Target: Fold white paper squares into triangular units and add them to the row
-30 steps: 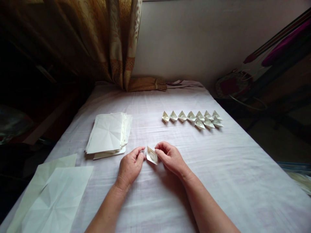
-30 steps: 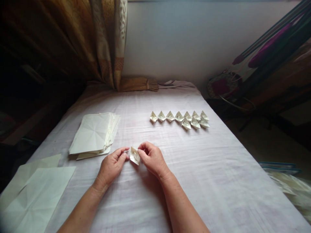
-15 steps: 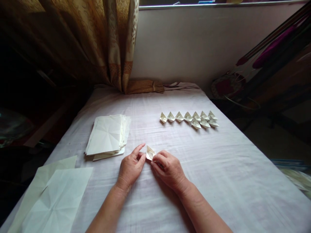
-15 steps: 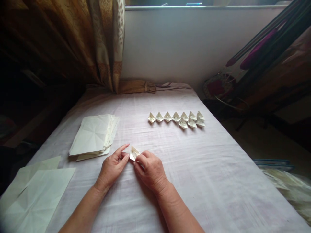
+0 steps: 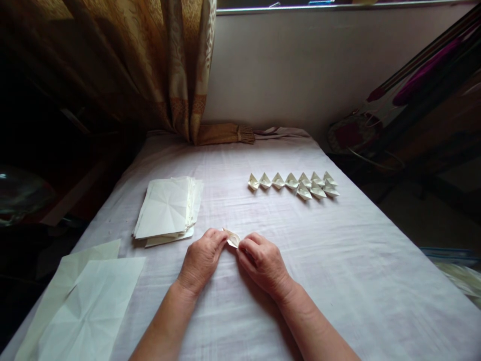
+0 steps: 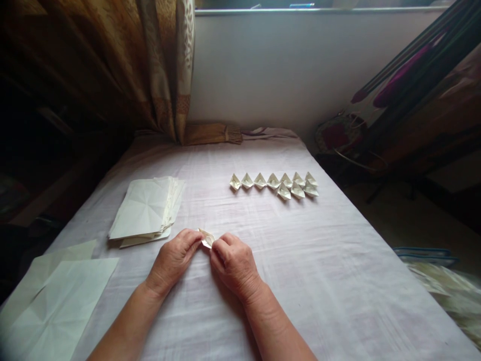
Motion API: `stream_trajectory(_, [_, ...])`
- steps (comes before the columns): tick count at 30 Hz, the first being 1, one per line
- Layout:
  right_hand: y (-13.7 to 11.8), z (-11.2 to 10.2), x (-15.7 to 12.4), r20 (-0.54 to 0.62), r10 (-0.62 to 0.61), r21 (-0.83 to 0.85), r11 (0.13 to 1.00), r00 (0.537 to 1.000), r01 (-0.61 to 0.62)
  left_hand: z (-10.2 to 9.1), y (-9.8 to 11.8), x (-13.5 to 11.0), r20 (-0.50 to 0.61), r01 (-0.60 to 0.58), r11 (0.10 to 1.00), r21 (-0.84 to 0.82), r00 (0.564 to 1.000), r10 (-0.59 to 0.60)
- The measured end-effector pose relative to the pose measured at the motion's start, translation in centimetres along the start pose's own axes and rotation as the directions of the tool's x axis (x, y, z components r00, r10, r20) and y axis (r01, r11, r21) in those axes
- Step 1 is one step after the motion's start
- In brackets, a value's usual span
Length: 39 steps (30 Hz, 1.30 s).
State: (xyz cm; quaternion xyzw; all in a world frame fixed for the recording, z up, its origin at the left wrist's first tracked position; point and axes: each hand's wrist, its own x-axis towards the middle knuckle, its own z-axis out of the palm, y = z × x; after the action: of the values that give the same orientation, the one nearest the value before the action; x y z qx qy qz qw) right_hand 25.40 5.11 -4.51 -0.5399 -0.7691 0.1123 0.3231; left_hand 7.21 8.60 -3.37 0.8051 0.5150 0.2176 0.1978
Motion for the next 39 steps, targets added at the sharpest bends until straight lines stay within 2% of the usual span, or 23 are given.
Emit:
stream_trajectory(10, [-0.1,0.2,-0.1,-0.017,0.015,-0.056,0.998,1.0,-0.016,-0.1,0.3,-0.1,0.017,0.001,1.0,-0.019,1.0,-0.001])
stream_trajectory(21, [0.0,0.4,-0.2,-0.04,0.031,-0.071,0.997,0.999,-0.034,0.2,0.1,-0.3,0.011,-0.043,0.997,0.065,0.999,0.042])
stream_trajectory(26, [-0.2,0.4,-0.2,-0.028,0.026,-0.125,0.992,0.999,-0.029,0.0,0.6,-0.3,0.081,-0.035,0.987,0.155,0.996,0.023])
stream_trajectory(35, [0.0,0.8,-0.3,-0.047,-0.043,-0.171,0.985,0.998,0.035,-0.2,1.0,-0.3,0.07,0.009,0.988,0.152,0.997,-0.02])
stream_trajectory(39, [-0.2,1.0,-0.2,-0.082,-0.014,-0.156,0.988,0.997,0.001,0.1,0.7,-0.3,0.066,-0.006,0.987,0.161,0.998,-0.005])
